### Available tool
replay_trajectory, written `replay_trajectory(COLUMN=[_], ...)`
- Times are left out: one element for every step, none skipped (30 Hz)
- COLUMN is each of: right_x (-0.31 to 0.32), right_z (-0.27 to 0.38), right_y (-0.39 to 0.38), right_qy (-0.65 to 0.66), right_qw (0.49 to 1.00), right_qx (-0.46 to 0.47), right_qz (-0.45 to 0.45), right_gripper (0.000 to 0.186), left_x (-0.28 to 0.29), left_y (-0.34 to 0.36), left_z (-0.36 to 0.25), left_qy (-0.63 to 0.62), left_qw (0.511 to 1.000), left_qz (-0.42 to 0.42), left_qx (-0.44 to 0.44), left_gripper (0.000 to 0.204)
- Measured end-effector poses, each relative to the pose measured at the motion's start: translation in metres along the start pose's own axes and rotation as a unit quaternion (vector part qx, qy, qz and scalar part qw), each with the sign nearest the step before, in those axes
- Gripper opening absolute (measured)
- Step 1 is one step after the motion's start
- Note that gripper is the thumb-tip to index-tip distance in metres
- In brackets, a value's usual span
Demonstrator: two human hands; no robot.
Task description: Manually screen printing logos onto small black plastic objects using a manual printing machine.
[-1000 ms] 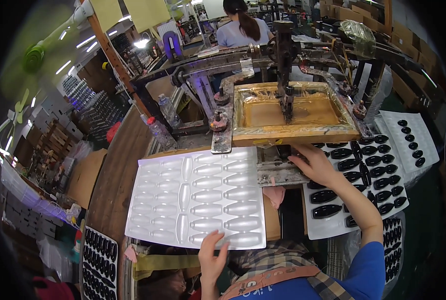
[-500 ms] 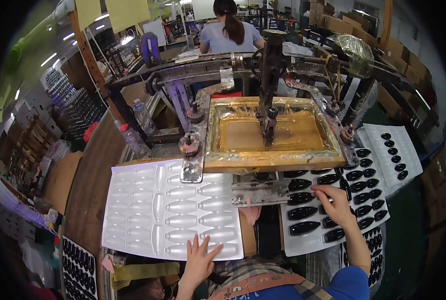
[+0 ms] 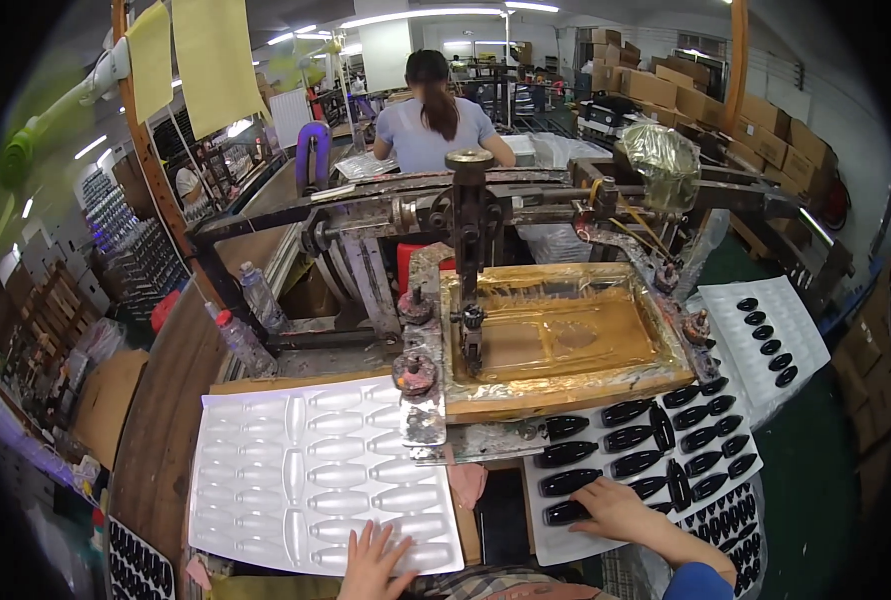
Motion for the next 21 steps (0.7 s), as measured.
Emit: replay_trajectory(right_x=[-0.005,-0.008,-0.007,-0.007,-0.007,-0.002,0.006,0.013,0.023,0.032,0.038,0.043,0.049,0.055,0.058,0.053,0.061,0.07,0.078,0.08,0.081], right_z=[0.001,0.002,0.004,0.001,-0.001,0.0,-0.002,-0.004,-0.002,-0.006,-0.011,-0.017,-0.021,-0.026,-0.032,-0.044,-0.048,-0.045,-0.041,-0.044,-0.047], right_y=[0.006,0.011,0.012,0.009,0.006,0.003,0.002,0.0,-0.003,-0.007,-0.011,-0.015,-0.022,-0.029,-0.037,-0.045,-0.05,-0.053,-0.054,-0.053,-0.052], right_qy=[-0.027,-0.054,-0.055,-0.036,-0.017,-0.017,0.033,0.082,0.081,0.15,0.217,0.232,0.25,0.264,0.278,0.318,0.257,0.242,0.228,0.234,0.239], right_qw=[1.0,0.998,0.998,0.999,0.999,0.999,0.998,0.992,0.993,0.98,0.96,0.951,0.945,0.939,0.928,0.908,0.925,0.926,0.927,0.925,0.926], right_qx=[0.009,0.019,0.031,0.012,-0.006,-0.003,-0.038,-0.074,-0.066,-0.121,-0.175,-0.204,-0.208,-0.19,-0.171,-0.165,-0.155,-0.152,-0.15,-0.152,-0.129], right_qz=[0.01,0.02,0.022,0.027,0.032,0.034,0.046,0.059,0.062,0.05,0.04,0.006,-0.039,-0.108,-0.177,-0.218,-0.233,-0.247,-0.258,-0.256,-0.263], right_gripper=[0.036,0.038,0.038,0.039,0.04,0.04,0.041,0.043,0.043,0.044,0.046,0.048,0.049,0.051,0.054,0.059,0.06,0.062,0.063,0.064,0.06], left_x=[0.007,0.015,0.024,0.03,0.037,0.046,0.058,0.07,0.082,0.093,0.102,0.108,0.115,0.119,0.119,0.12,0.119,0.12,0.118,0.113,0.107], left_y=[-0.001,0.001,0.004,0.017,0.028,0.037,0.044,0.049,0.053,0.056,0.056,0.062,0.066,0.071,0.078,0.085,0.094,0.106,0.118,0.131,0.143], left_z=[0.0,-0.002,-0.005,-0.007,-0.01,-0.016,-0.024,-0.028,-0.028,-0.029,-0.029,-0.027,-0.021,-0.015,-0.011,-0.003,0.005,0.007,0.013,0.019,0.026], left_qy=[-0.008,0.049,0.05,0.017,-0.016,-0.017,-0.002,0.013,0.014,0.021,0.028,0.027,0.009,-0.01,-0.012,-0.087,-0.163,-0.163,-0.213,-0.263,-0.17], left_qw=[1.0,0.997,0.997,0.996,0.994,0.994,0.989,0.983,0.983,0.975,0.966,0.966,0.954,0.939,0.938,0.934,0.924,0.924,0.924,0.922,0.947], left_qz=[-0.028,-0.061,-0.065,-0.077,-0.089,-0.089,-0.12,-0.151,-0.153,-0.187,-0.22,-0.227,-0.276,-0.322,-0.327,-0.334,-0.338,-0.339,-0.309,-0.276,-0.265], left_qx=[-0.002,-0.007,0.005,-0.03,-0.062,-0.058,-0.082,-0.106,-0.098,-0.115,-0.131,-0.123,-0.118,-0.119,-0.116,-0.095,-0.075,-0.073,-0.069,-0.067,-0.059], left_gripper=[0.048,0.042,0.042,0.04,0.041,0.041,0.035,0.029,0.029,0.028,0.027,0.027,0.025,0.024,0.024,0.024,0.024,0.024,0.024,0.024,0.028])
Point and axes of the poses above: each hand's wrist, its own y-axis towards the middle knuckle, its own x-axis out of the back of the hand, z = x × y, the point moved 4 cm from there along y, towards the middle knuckle, and after that the axes turned 14 degrees about z, right-handed, at the moved point
